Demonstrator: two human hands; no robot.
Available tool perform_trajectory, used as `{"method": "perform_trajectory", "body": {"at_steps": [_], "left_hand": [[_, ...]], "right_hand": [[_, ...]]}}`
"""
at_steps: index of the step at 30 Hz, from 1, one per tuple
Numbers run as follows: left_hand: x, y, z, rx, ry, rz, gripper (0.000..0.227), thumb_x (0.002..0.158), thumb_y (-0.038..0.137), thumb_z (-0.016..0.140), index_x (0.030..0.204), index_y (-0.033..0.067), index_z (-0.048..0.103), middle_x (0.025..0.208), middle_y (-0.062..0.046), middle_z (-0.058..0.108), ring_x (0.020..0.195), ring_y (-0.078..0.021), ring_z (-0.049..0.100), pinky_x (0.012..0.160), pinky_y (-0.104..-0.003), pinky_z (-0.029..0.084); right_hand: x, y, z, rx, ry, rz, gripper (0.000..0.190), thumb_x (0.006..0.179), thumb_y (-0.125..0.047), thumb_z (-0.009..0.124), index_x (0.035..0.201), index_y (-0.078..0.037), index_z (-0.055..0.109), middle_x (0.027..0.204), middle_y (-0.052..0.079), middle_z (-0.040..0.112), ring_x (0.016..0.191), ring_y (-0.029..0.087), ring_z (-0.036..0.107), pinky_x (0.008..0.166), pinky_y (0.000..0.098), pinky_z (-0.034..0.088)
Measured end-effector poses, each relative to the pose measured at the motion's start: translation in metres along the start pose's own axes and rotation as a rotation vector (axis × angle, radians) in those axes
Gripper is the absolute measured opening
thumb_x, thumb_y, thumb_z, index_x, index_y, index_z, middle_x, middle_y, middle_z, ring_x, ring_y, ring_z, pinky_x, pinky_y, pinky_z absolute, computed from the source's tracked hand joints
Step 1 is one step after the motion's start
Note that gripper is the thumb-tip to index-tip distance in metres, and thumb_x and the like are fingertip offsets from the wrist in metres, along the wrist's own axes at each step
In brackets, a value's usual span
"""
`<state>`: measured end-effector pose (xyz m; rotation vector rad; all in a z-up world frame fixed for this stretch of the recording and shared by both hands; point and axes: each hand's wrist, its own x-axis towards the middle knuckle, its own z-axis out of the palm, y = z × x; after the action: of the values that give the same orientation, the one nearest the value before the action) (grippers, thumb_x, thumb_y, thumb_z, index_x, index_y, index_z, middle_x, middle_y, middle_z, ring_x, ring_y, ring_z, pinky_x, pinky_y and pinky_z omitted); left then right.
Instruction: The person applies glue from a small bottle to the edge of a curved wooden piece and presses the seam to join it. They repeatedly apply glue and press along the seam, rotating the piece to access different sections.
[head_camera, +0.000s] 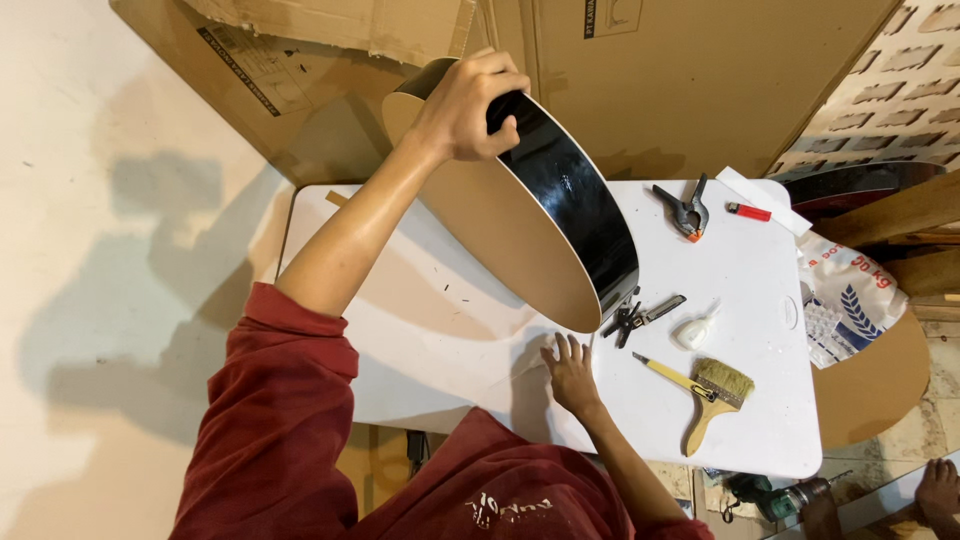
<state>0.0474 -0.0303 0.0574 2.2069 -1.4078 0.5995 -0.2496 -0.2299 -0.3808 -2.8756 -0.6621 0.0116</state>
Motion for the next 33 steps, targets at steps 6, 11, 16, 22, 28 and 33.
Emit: {"method": "perform_trajectory", "body": {"at_steps": [6,11,16,22,28,33], "left_hand": [[0.008,-0.026,0.01,0.01,-0.015,-0.044,0.033,0.078,0.026,0.058,0.093,0.0003,0.072,0.085,-0.012,0.061,0.074,-0.0296,0.054,0.065,-0.044,0.046],[0.017,-0.039,0.018,0.038,-0.02,-0.014,0.028,0.077,0.025,0.059,0.09,0.003,0.071,0.082,-0.013,0.062,0.074,-0.0316,0.057,0.065,-0.045,0.045],[0.018,-0.034,0.016,0.038,-0.012,-0.046,0.03,0.077,0.024,0.057,0.091,0.0028,0.075,0.085,-0.012,0.068,0.075,-0.0295,0.061,0.065,-0.043,0.049],[0.006,-0.032,0.005,0.028,0.025,-0.015,0.029,0.08,0.023,0.057,0.092,0.0027,0.074,0.086,-0.014,0.067,0.077,-0.0338,0.062,0.07,-0.044,0.047],[-0.012,-0.028,-0.012,-0.026,0.013,0.032,0.046,0.094,0.04,0.054,0.101,-0.0027,0.07,0.094,-0.017,0.067,0.083,-0.036,0.061,0.078,-0.046,0.046],[-0.023,-0.018,-0.026,-0.058,0.018,0.072,0.066,0.104,0.055,0.043,0.098,-0.0056,0.067,0.09,-0.016,0.068,0.079,-0.0326,0.062,0.073,-0.042,0.045]], "right_hand": [[-0.005,0.008,0.008,0.105,0.046,-0.09,0.025,0.102,-0.014,0.054,0.126,-0.012,0.059,0.124,0.02,0.06,0.109,0.038,0.059,0.09,0.0544,0.05],[0.01,0.006,0.019,0.046,0.001,-0.122,0.028,0.103,-0.019,0.049,0.128,-0.016,0.06,0.118,0.014,0.056,0.1,0.035,0.056,0.08,0.0519,0.05],[-0.008,0.015,0.012,0.259,-0.009,-0.143,0.04,0.098,-0.024,0.059,0.135,-0.008,0.056,0.119,0.018,0.061,0.102,0.041,0.063,0.083,0.054,0.053],[-0.062,0.021,-0.067,0.87,0.001,0.273,0.014,0.087,-0.023,0.057,0.087,-0.011,0.051,0.059,0.008,0.048,0.054,0.019,0.039,0.056,0.0383,0.035],[-0.018,0.043,-0.22,1.225,0.631,0.376,0.034,0.106,-0.035,0.051,0.088,-0.009,0.064,0.079,0.002,0.063,0.075,0.014,0.06,0.07,0.0312,0.049],[0.087,0.065,-0.326,1.397,0.715,-0.092,0.048,0.097,-0.039,0.07,0.12,0.001,0.056,0.123,0.018,0.067,0.121,0.031,0.066,0.113,0.0435,0.052]]}}
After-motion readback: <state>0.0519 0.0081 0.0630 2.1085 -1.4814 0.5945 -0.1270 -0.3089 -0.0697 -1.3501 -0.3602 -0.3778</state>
